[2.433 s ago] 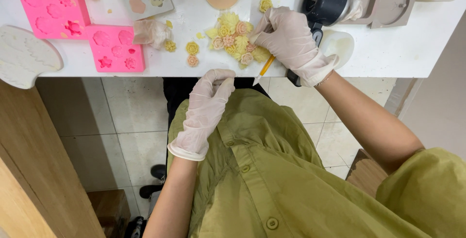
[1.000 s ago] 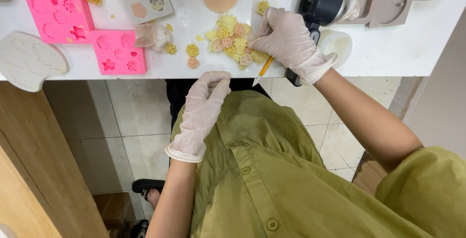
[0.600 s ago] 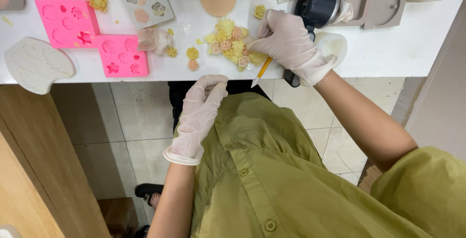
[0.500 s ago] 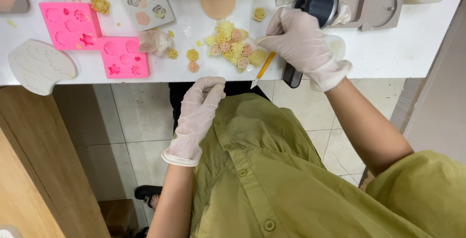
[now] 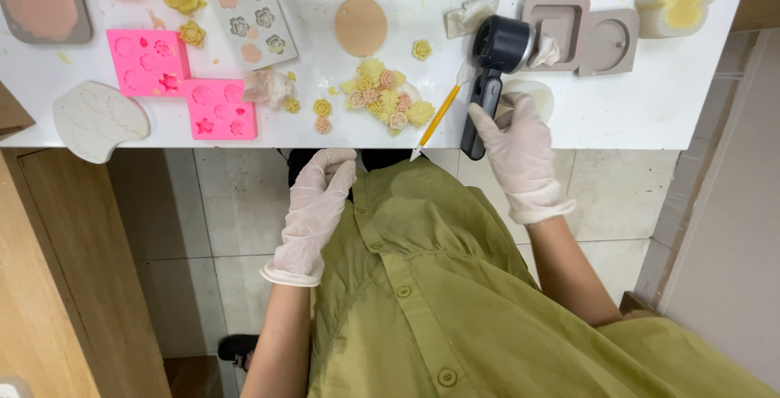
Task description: Assemble and detail small decorative wax flowers on a production workbench.
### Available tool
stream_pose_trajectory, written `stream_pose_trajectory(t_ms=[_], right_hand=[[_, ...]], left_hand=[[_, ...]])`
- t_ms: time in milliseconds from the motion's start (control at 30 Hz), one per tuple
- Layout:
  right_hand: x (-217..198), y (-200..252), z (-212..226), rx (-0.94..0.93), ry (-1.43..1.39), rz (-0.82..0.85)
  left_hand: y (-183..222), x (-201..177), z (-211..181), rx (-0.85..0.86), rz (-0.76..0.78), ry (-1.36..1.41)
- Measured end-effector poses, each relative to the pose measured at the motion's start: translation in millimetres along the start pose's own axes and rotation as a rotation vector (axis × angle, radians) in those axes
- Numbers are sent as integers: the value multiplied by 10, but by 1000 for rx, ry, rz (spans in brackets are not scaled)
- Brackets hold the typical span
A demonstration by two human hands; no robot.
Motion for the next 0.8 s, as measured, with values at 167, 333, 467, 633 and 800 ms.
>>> stream_pose_trajectory(t_ms=[167,333,467,633,800], right_hand=[[206,-197,26,25,327,-1],[62,-286,21,-1,275,42],[-370,-54,104,259,-416,143],[-558,248,140,430,-1075,315],[-270,484,-80,490,-1145,302]], left_hand=[[124,83,-89,17,-8,-20],[226,126,-152,36,-19,-25],[319,71,-165,44,-25,14],[315,56,-223,42,-1,14],[330,109,-614,309,-2,-273]])
Point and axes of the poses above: each hand's wrist, its own y-axis away from the middle knuckle, its own x-axis out of the palm, z = x × y, the point moved 7 cm from there along -y, towards the middle knuckle, and after that the axes turned 3 degrees about -z, right-handed, at the moved point
